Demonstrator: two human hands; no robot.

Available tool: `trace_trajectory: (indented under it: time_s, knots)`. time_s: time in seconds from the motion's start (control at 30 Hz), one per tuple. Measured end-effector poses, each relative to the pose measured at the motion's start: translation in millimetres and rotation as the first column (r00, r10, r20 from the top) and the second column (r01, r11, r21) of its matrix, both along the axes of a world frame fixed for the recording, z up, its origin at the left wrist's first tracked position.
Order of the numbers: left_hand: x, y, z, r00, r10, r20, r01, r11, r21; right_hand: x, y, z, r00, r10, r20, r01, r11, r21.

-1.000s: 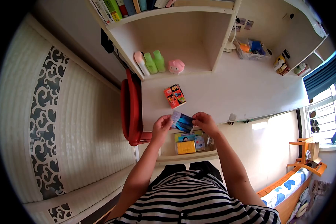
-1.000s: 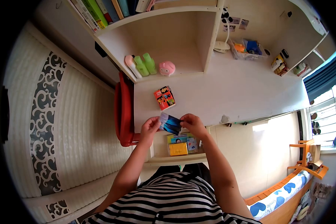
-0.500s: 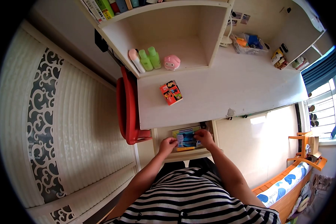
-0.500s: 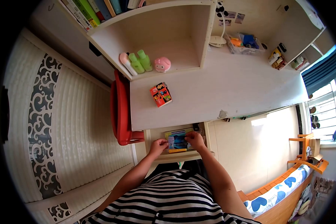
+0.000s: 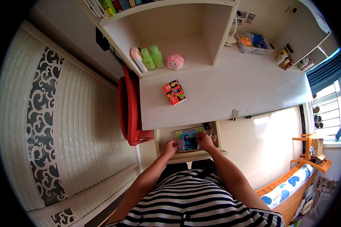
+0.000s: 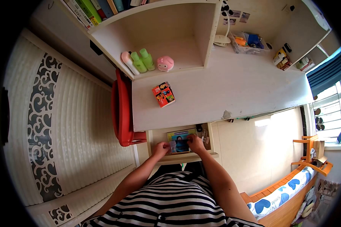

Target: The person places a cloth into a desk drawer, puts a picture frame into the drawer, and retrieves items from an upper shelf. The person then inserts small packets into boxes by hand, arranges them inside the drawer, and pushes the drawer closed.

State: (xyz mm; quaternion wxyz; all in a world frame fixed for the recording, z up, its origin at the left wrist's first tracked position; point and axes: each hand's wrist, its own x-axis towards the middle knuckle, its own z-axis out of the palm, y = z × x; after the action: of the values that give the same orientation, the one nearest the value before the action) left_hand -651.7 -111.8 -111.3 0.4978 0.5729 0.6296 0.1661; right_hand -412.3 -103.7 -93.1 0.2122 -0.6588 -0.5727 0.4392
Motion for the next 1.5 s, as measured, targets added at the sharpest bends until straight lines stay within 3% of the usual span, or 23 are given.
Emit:
trace_trajectory:
  time_s: [0.07, 0.13, 0.27, 0.33, 0.37, 0.47, 0.5, 0.6, 0.7, 0.77, 0.83, 0.9, 0.97, 1.03, 1.13, 1.27, 1.33, 1.5]
  knots:
    - [-0.6, -1.1, 2.6, 1.000, 0.001, -0.018, -0.002, 0.997, -0.072, 1.3, -2.4, -2.6, 1.000, -0.005, -0.015, 0.006, 1.000, 0.031]
    - [-4.6, -4.8, -9.3, 0.999, -0.033, -0.033, 0.031, 0.998, -0.054, 2.6, -2.8, -1.1, 0.999, -0.050, -0.017, 0.049, 0.996, -0.075]
    - [-5.4, -5.6, -3.8, 0.997, -0.068, -0.029, 0.066, 0.997, -0.051, 8.5, -3.0, 3.1, 0.993, -0.091, -0.079, 0.080, 0.989, -0.126]
    - [-4.1, -3.9, 5.5, 0.996, -0.069, -0.056, 0.067, 0.997, -0.037, 13.1, -1.0, 14.6, 0.994, 0.039, 0.103, -0.040, 0.999, 0.000]
    - [-3.5, -2.5, 10.3, 0.994, -0.069, -0.082, 0.067, 0.997, -0.025, 16.3, 0.1, 20.8, 0.994, 0.039, 0.104, -0.039, 0.999, 0.002]
    - [-2.5, 2.0, 27.8, 0.989, -0.051, -0.142, 0.057, 0.998, 0.036, 25.1, 8.5, 39.4, 0.976, -0.049, -0.211, 0.046, 0.999, -0.017]
    - [-3.5, 3.1, 26.2, 0.989, -0.049, -0.141, 0.055, 0.998, 0.038, 25.5, 13.1, 48.8, 0.977, -0.046, -0.210, 0.044, 0.999, -0.015]
    - [-3.9, 7.5, 25.5, 0.999, -0.014, -0.052, 0.016, 0.999, 0.034, 18.7, 35.1, 86.0, 0.893, -0.117, -0.434, 0.121, 0.992, -0.017]
    - [1.2, 10.8, 45.2, 0.997, -0.001, -0.072, 0.008, 0.995, 0.095, 0.9, 68.3, 113.9, 0.870, -0.142, -0.472, 0.195, 0.979, 0.064]
    - [1.3, 9.8, 40.9, 0.982, 0.124, 0.140, -0.141, 0.983, 0.114, -13.1, 92.4, 123.2, 0.843, -0.166, -0.511, 0.248, 0.964, 0.095]
    - [3.9, 11.4, 55.9, 0.971, 0.146, 0.189, -0.167, 0.981, 0.101, -25.0, 115.3, 124.9, 0.860, -0.147, -0.488, 0.248, 0.957, 0.149]
    - [6.3, 12.9, 71.5, 0.956, 0.168, 0.239, -0.193, 0.977, 0.086, -36.7, 133.6, 129.5, 0.936, -0.208, -0.282, 0.282, 0.926, 0.252]
    - [7.4, 15.3, 82.8, 0.936, 0.167, 0.311, -0.201, 0.976, 0.080, -48.0, 144.5, 134.4, 0.932, -0.244, -0.269, 0.314, 0.913, 0.261]
    - [8.2, 16.2, 93.8, 0.923, 0.191, 0.333, -0.228, 0.971, 0.075, -54.9, 152.1, 134.5, 0.948, -0.289, -0.133, 0.316, 0.902, 0.295]
    - [8.2, 20.1, 99.9, 0.888, 0.214, 0.408, -0.266, 0.961, 0.075, -59.5, 158.8, 125.6, 0.972, -0.225, -0.074, 0.236, 0.896, 0.375]
    - [11.3, 26.3, 107.1, 0.785, 0.259, 0.563, -0.342, 0.939, 0.045, -59.7, 164.1, 114.5, 0.972, -0.226, -0.058, 0.232, 0.909, 0.346]
    - [12.2, 30.9, 114.7, 0.766, 0.269, 0.583, -0.354, 0.935, 0.033, -57.4, 165.2, 111.3, 0.952, -0.256, -0.169, 0.289, 0.933, 0.214]
    - [17.7, 46.7, 133.3, 0.725, 0.301, 0.619, -0.379, 0.926, -0.006, -43.8, 160.9, 108.6, 0.940, -0.241, -0.241, 0.278, 0.952, 0.132]
